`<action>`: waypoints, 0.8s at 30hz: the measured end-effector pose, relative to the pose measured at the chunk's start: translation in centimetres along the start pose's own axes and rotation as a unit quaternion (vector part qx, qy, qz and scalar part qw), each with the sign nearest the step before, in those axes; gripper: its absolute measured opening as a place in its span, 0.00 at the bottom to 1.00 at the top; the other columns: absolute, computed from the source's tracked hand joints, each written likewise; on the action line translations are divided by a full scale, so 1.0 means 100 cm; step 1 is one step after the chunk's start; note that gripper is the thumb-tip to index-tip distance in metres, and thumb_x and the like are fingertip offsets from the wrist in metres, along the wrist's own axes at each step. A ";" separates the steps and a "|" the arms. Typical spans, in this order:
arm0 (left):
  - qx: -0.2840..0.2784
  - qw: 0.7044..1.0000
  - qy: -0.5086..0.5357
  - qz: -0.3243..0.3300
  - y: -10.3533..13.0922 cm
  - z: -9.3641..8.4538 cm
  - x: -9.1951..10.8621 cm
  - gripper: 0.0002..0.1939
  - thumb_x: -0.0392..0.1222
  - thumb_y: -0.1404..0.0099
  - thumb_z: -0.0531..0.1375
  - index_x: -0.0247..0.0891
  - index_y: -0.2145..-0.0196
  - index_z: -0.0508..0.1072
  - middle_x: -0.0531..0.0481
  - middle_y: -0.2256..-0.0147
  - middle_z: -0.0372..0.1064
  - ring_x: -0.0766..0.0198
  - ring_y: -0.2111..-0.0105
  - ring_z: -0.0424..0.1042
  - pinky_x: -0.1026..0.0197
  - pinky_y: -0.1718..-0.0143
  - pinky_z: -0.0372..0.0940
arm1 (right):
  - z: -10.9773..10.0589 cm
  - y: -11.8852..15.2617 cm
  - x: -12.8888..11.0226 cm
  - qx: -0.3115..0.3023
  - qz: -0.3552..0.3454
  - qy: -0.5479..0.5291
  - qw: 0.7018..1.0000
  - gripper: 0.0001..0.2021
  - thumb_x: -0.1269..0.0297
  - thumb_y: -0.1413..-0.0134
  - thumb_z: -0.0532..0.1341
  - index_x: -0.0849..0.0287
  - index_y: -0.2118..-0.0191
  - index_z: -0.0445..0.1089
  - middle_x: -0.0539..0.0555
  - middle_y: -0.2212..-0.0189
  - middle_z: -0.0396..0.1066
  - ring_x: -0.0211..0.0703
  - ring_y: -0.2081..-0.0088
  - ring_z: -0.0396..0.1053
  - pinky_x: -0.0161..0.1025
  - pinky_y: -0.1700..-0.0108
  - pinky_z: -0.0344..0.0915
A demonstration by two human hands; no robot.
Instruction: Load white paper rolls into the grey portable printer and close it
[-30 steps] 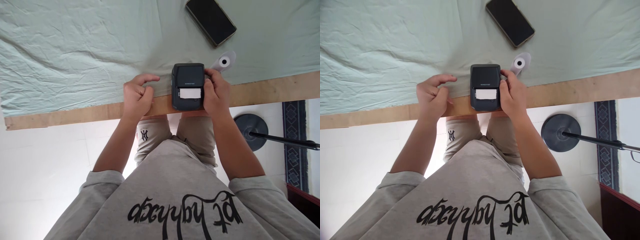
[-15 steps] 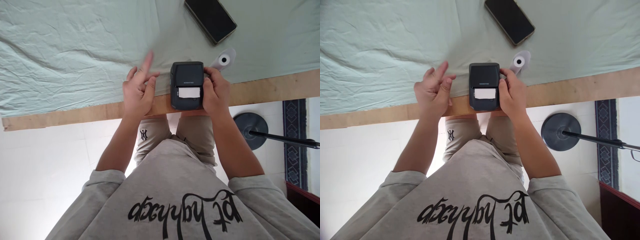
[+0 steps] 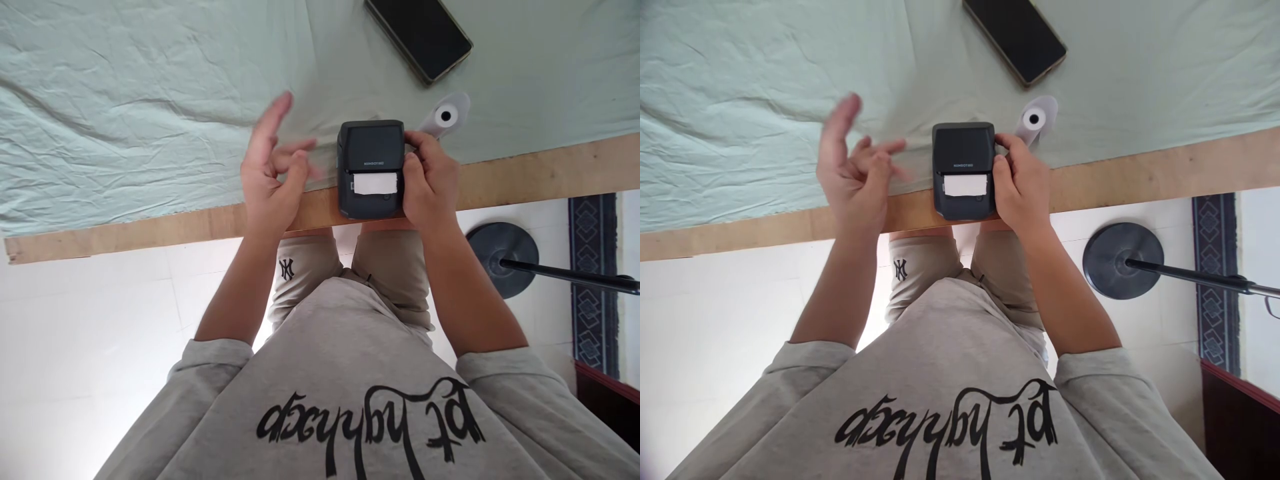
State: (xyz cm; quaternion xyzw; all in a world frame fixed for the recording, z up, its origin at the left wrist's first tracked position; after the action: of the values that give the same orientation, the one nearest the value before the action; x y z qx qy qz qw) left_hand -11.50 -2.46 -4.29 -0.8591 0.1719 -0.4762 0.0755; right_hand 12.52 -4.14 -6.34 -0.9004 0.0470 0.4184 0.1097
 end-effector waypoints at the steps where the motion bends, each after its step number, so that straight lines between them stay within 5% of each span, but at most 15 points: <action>1: 0.022 0.999 0.037 -0.002 -0.001 -0.001 0.003 0.27 0.52 0.22 0.51 0.58 0.31 0.46 0.56 0.36 0.66 0.59 0.48 0.79 0.50 0.46 0.79 | 0.000 0.000 0.000 -0.001 0.001 -0.002 1.000 0.22 0.44 0.33 0.50 0.49 0.46 0.72 0.54 0.58 0.76 0.52 0.49 0.74 0.54 0.42 0.69; 3: 0.070 0.993 0.092 0.008 -0.004 -0.002 0.008 0.35 0.56 0.27 0.58 0.68 0.32 0.41 0.63 0.25 0.34 0.63 0.53 0.81 0.64 0.70 0.80 | 0.000 0.000 0.000 -0.004 0.002 -0.006 1.000 0.22 0.44 0.33 0.50 0.49 0.46 0.71 0.54 0.58 0.76 0.53 0.48 0.73 0.54 0.42 0.69; 4: 0.076 0.991 0.103 0.022 -0.006 -0.001 0.010 0.37 0.55 0.28 0.60 0.72 0.33 0.39 0.69 0.25 0.21 0.63 0.50 0.79 0.67 0.74 0.79 | 0.000 0.000 0.000 -0.004 0.001 -0.007 1.000 0.22 0.43 0.33 0.50 0.49 0.47 0.71 0.54 0.58 0.76 0.53 0.48 0.73 0.55 0.42 0.69; 6: 0.087 0.985 0.137 0.053 -0.009 0.001 0.010 0.40 0.48 0.28 0.60 0.77 0.34 0.37 0.77 0.28 0.12 0.57 0.37 0.69 0.65 0.62 0.81 | -0.001 0.000 -0.001 -0.005 -0.002 -0.005 1.000 0.22 0.43 0.33 0.50 0.49 0.46 0.71 0.54 0.58 0.76 0.53 0.47 0.73 0.55 0.41 0.68; 8: 0.102 0.976 0.181 0.066 -0.009 0.001 0.006 0.44 0.40 0.32 0.61 0.74 0.33 0.39 0.76 0.27 0.19 0.53 0.30 0.58 0.51 0.42 0.76 | -0.001 0.000 0.000 -0.006 -0.002 -0.001 1.000 0.22 0.43 0.33 0.50 0.49 0.46 0.71 0.54 0.58 0.76 0.53 0.47 0.73 0.55 0.40 0.68; 10: 0.104 0.974 0.199 0.017 -0.007 0.002 -0.002 0.35 0.35 0.36 0.62 0.62 0.37 0.59 0.66 0.30 0.49 0.55 0.37 0.68 0.46 0.42 0.75 | 0.000 0.000 0.001 -0.010 -0.004 -0.001 1.000 0.24 0.42 0.32 0.50 0.50 0.45 0.71 0.54 0.57 0.76 0.53 0.47 0.73 0.55 0.40 0.67; 12: 0.084 0.976 0.192 -0.053 -0.002 0.004 -0.007 0.11 0.32 0.37 0.61 0.46 0.59 0.76 0.58 0.52 0.76 0.64 0.61 0.80 0.55 0.61 0.81 | 0.001 0.000 0.002 -0.015 -0.010 -0.006 1.000 0.25 0.41 0.32 0.49 0.51 0.44 0.71 0.55 0.56 0.76 0.53 0.46 0.73 0.55 0.40 0.68; 15: 0.083 0.966 0.214 -0.123 0.005 0.005 -0.007 0.16 0.26 0.37 0.57 0.37 0.81 0.68 0.57 0.75 0.72 0.78 0.87 0.62 0.67 0.86 0.61 | 0.001 -0.001 0.002 -0.013 -0.018 -0.012 1.000 0.27 0.40 0.32 0.48 0.53 0.44 0.71 0.56 0.54 0.76 0.54 0.45 0.73 0.54 0.40 0.68; 17: 0.115 0.950 0.260 -0.130 0.006 0.005 -0.003 0.14 0.25 0.37 0.57 0.38 0.77 0.72 0.56 0.70 0.75 0.77 0.83 0.66 0.69 0.85 0.61 | 0.001 0.000 0.003 -0.009 -0.020 -0.016 1.000 0.27 0.40 0.32 0.48 0.53 0.44 0.71 0.56 0.54 0.76 0.54 0.45 0.73 0.54 0.40 0.68; 20: 0.125 0.932 0.307 -0.147 0.005 0.007 0.000 0.06 0.29 0.36 0.65 0.39 0.66 0.75 0.54 0.49 0.73 0.66 0.59 0.79 0.72 0.77 0.66 | 0.001 0.000 0.002 -0.009 -0.023 -0.025 0.999 0.26 0.40 0.32 0.49 0.51 0.45 0.71 0.55 0.54 0.76 0.53 0.46 0.73 0.54 0.40 0.68; 24: 0.126 0.929 0.299 -0.180 0.005 0.008 -0.002 0.17 0.24 0.45 0.71 0.40 0.62 0.76 0.54 0.38 0.64 0.51 0.39 0.68 0.68 0.67 0.71 | 0.001 0.000 0.001 -0.020 -0.023 -0.033 0.999 0.25 0.41 0.32 0.48 0.51 0.45 0.70 0.54 0.55 0.76 0.54 0.45 0.73 0.55 0.41 0.69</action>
State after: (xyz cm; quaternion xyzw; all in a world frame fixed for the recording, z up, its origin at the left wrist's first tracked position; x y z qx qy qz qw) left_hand -11.06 -2.90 -5.00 -0.6770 -0.0328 -0.7341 0.0415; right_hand 12.50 -4.14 -6.51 -0.8890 0.0148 0.4459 0.1030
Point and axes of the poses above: each hand's wrist, its own y-axis away from the middle knuckle, its own z-axis out of the palm, x = y × z, the point moved 4 cm from there along -y, towards the middle knuckle
